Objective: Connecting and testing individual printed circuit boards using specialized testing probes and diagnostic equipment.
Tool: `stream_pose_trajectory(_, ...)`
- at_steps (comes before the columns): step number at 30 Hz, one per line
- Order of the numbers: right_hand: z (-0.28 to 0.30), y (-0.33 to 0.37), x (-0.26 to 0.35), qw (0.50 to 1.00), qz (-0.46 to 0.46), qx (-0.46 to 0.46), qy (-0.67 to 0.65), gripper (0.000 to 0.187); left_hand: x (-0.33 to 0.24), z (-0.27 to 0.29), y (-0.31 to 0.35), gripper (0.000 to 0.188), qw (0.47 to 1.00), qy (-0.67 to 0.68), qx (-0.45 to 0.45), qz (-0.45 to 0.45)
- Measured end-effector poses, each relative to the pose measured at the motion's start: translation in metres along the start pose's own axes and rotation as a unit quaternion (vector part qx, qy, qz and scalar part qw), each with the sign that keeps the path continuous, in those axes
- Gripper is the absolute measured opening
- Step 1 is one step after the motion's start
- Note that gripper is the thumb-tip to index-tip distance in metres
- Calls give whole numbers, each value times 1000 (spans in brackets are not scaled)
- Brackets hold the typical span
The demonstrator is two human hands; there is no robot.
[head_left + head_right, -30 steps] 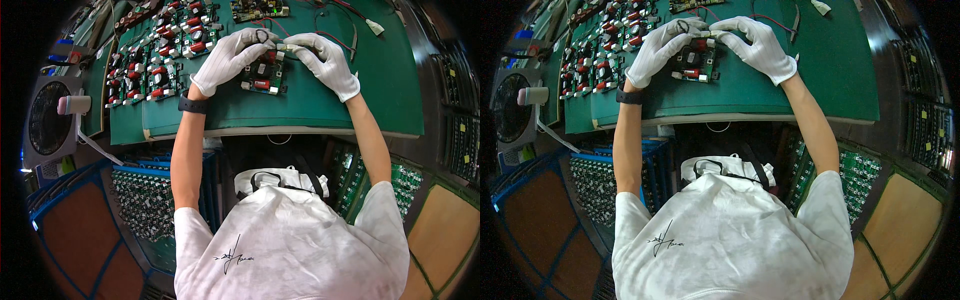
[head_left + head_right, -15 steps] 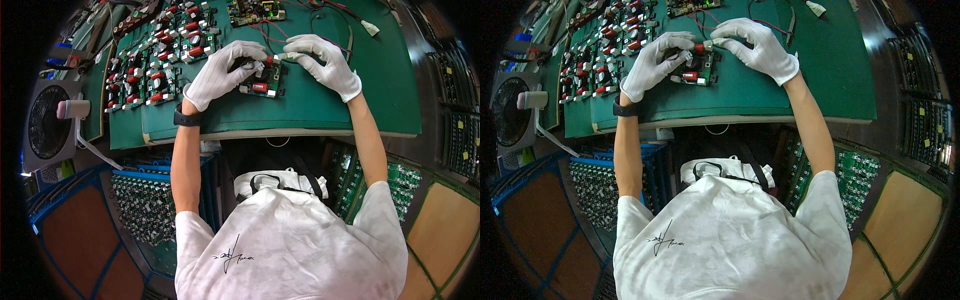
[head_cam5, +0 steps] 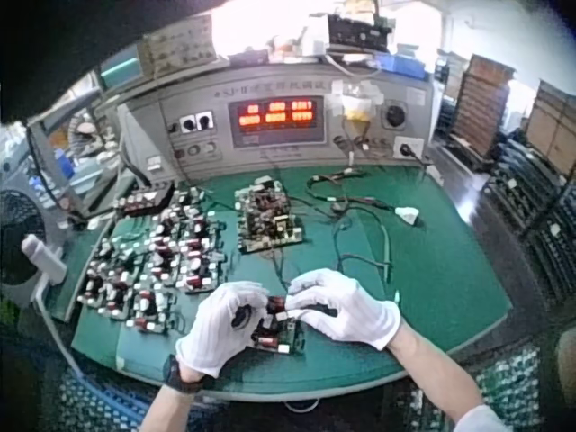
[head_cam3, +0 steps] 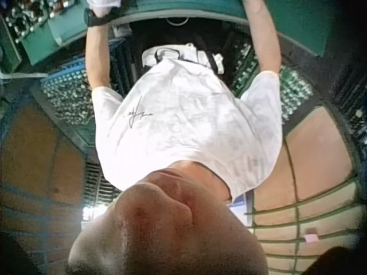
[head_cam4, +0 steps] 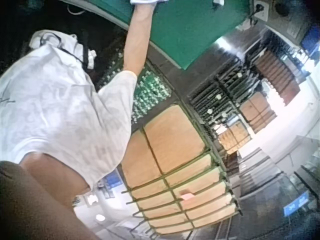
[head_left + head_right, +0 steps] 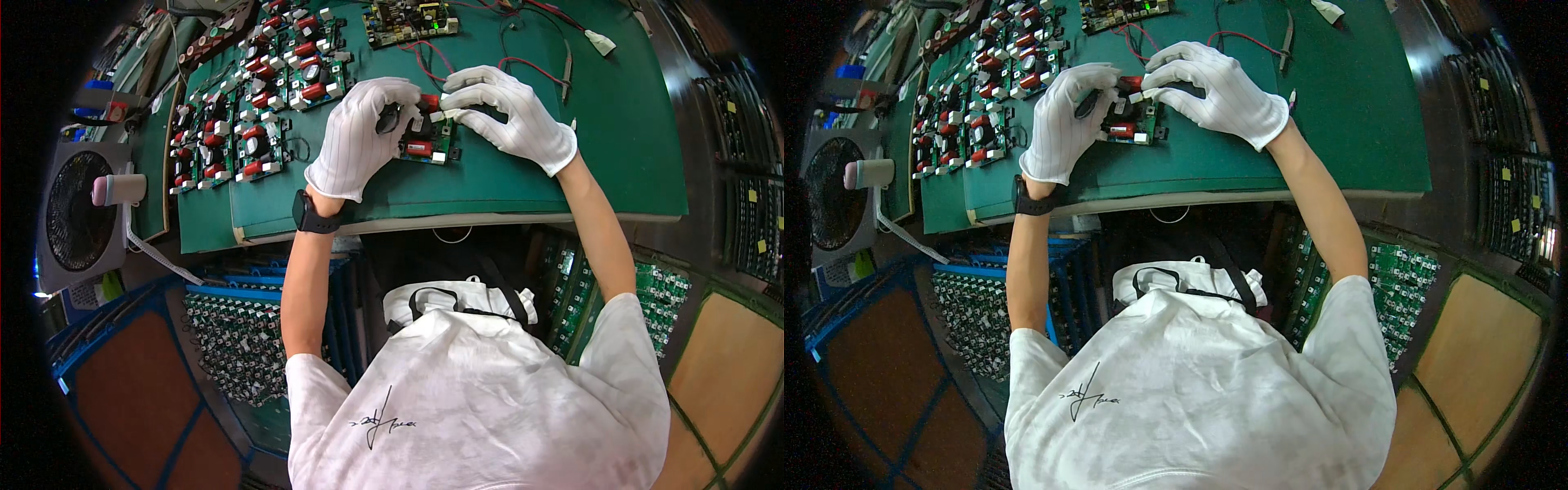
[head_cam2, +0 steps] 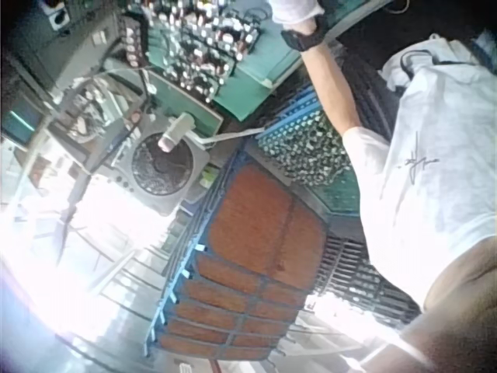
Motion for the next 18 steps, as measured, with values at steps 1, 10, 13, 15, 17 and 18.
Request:
stream_pose_trajectory(1, -1, 0, 0, 1000, 3, 1, 3, 20, -2, 0, 1, 32, 1000, -25, 6, 8)
stream_pose_trajectory(10, 2, 0, 1, 1000, -11, -5, -4, 21, -26, 28, -21, 43, 986, -66, 153, 12)
stream_pose_trajectory(13, 3, -1, 3, 1000, -12, -3, -5, 21, -25, 36, -25, 38, 974, -115, 196, 11)
stream_pose_trajectory(15, 3, -1, 3, 1000, -13, -2, -4, 21, -22, 36, -27, 36, 966, -148, 214, 1)
stream_pose_trajectory(17, 3, 0, 2, 1000, -10, -2, -7, 21, -20, 36, -30, 33, 970, -161, 180, -20)
stream_pose_trajectory(18, 3, 0, 2, 1000, -11, -4, -6, 21, -20, 33, -30, 33, 970, -161, 181, -21)
Point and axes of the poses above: each hand's wrist, its own y-axis away from the middle knuckle, its own z-axis out of the back of the hand, x = y × z, the point moved 1 cm from there along -y, towards the middle knuckle, and after that the axes turned 2 degrees about z, right-handed, at the moved point
